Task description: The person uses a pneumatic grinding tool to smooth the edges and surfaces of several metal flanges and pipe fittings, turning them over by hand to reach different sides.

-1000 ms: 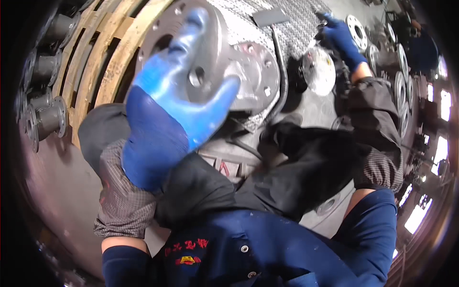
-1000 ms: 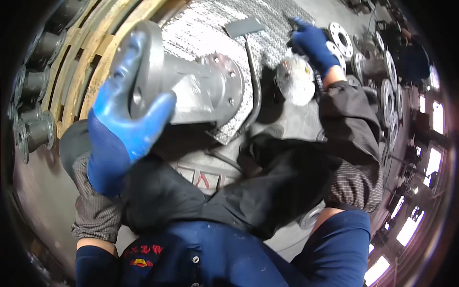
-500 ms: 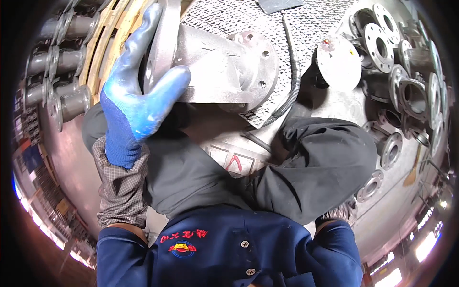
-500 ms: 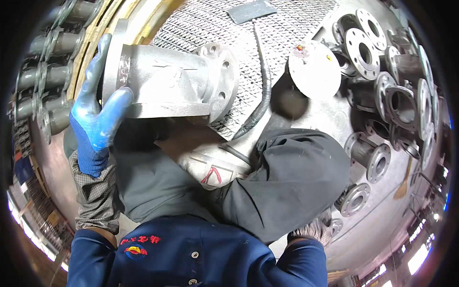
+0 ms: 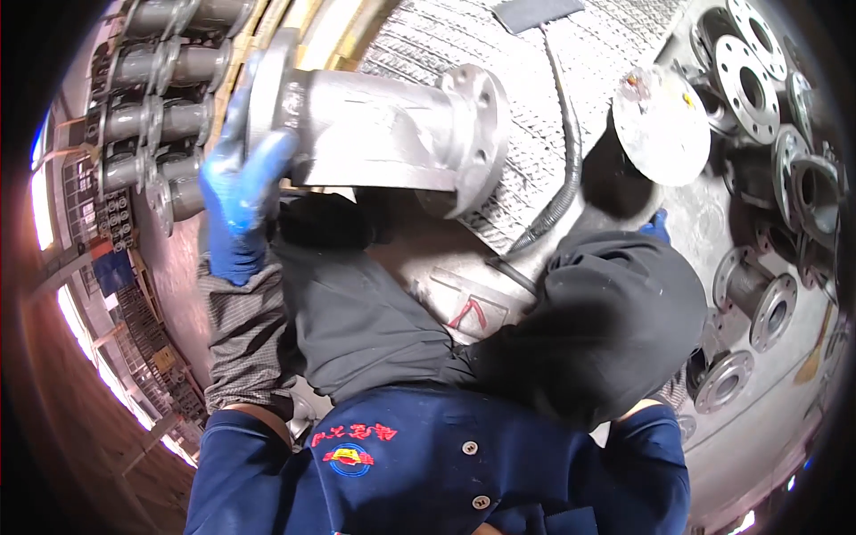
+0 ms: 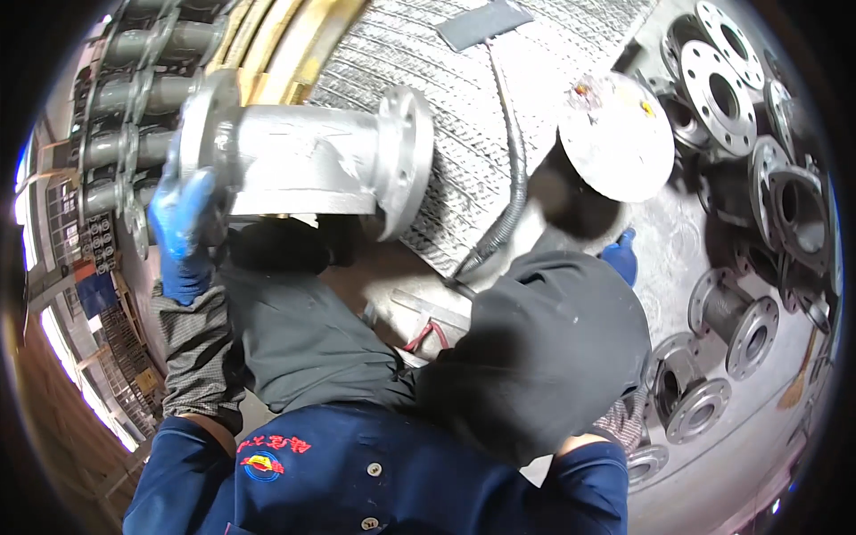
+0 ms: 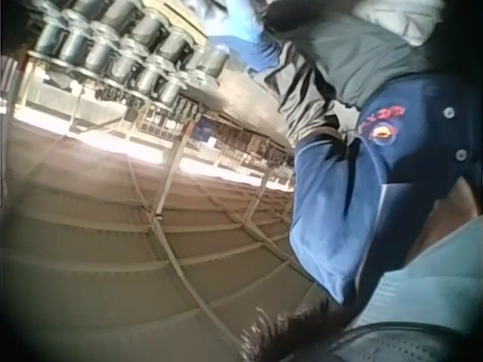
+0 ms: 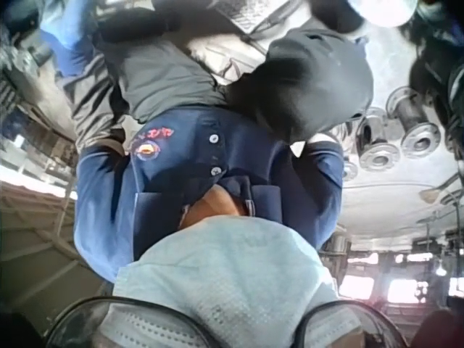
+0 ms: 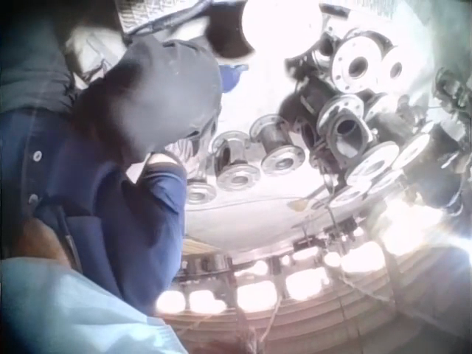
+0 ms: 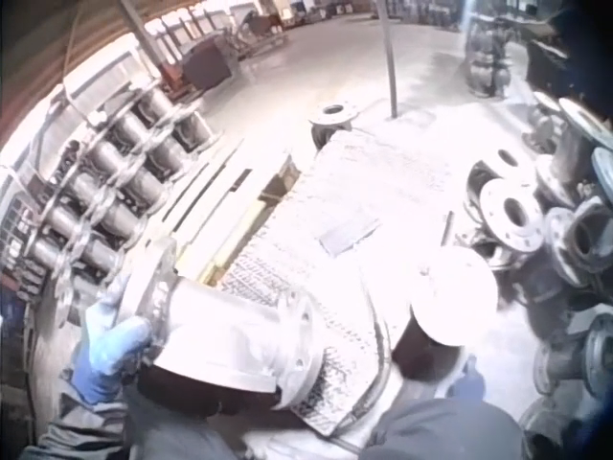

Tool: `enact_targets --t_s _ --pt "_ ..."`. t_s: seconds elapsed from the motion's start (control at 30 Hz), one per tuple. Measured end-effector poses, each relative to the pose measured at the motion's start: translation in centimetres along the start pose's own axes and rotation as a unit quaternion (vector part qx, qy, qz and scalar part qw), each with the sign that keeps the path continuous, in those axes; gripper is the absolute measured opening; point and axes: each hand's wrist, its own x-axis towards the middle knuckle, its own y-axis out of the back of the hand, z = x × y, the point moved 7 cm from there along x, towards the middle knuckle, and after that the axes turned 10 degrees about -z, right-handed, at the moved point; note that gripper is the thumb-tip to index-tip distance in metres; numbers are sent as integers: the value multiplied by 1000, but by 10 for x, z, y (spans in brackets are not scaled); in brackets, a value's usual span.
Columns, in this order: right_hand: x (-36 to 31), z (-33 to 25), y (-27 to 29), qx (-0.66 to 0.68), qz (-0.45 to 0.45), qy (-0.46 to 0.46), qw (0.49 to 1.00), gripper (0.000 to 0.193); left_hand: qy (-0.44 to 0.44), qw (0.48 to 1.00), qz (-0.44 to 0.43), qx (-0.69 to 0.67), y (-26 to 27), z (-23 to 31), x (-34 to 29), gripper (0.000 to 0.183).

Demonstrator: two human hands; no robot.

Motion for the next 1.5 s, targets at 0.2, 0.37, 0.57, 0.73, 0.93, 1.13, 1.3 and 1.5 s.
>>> enact_targets --t_s 0.2,0.37,0.57,0.73,0.93,1.13,1.3,1.5 --pt "-19 15 -13 36 12 -26 999 43 -34 988 -32 149 -5 15 11 65" --pt "-17 19 -26 58 16 -35 998 43 -16 998 -59 34 -1 9 9 68" --pt "-24 22 -26 70 26 -45 996 44 -32 993 -61 94 7 5 10 57" --pt "-32 30 -31 81 24 -60 995 44 -170 976 -60 120 10 18 8 36" --pt "-37 35 -37 99 25 -71 992 45 -398 852 -132 315 -1 31 -7 31" --pt "-39 30 -46 124 31 -75 989 45 -349 859 -110 357 9 23 -1 40" --pt "-49 38 -39 169 60 -91 980 46 -37 982 -32 184 18 -5 22 29" --pt "-50 24 -37 214 65 -98 970 46 -45 998 -12 33 69 -38 8 38"
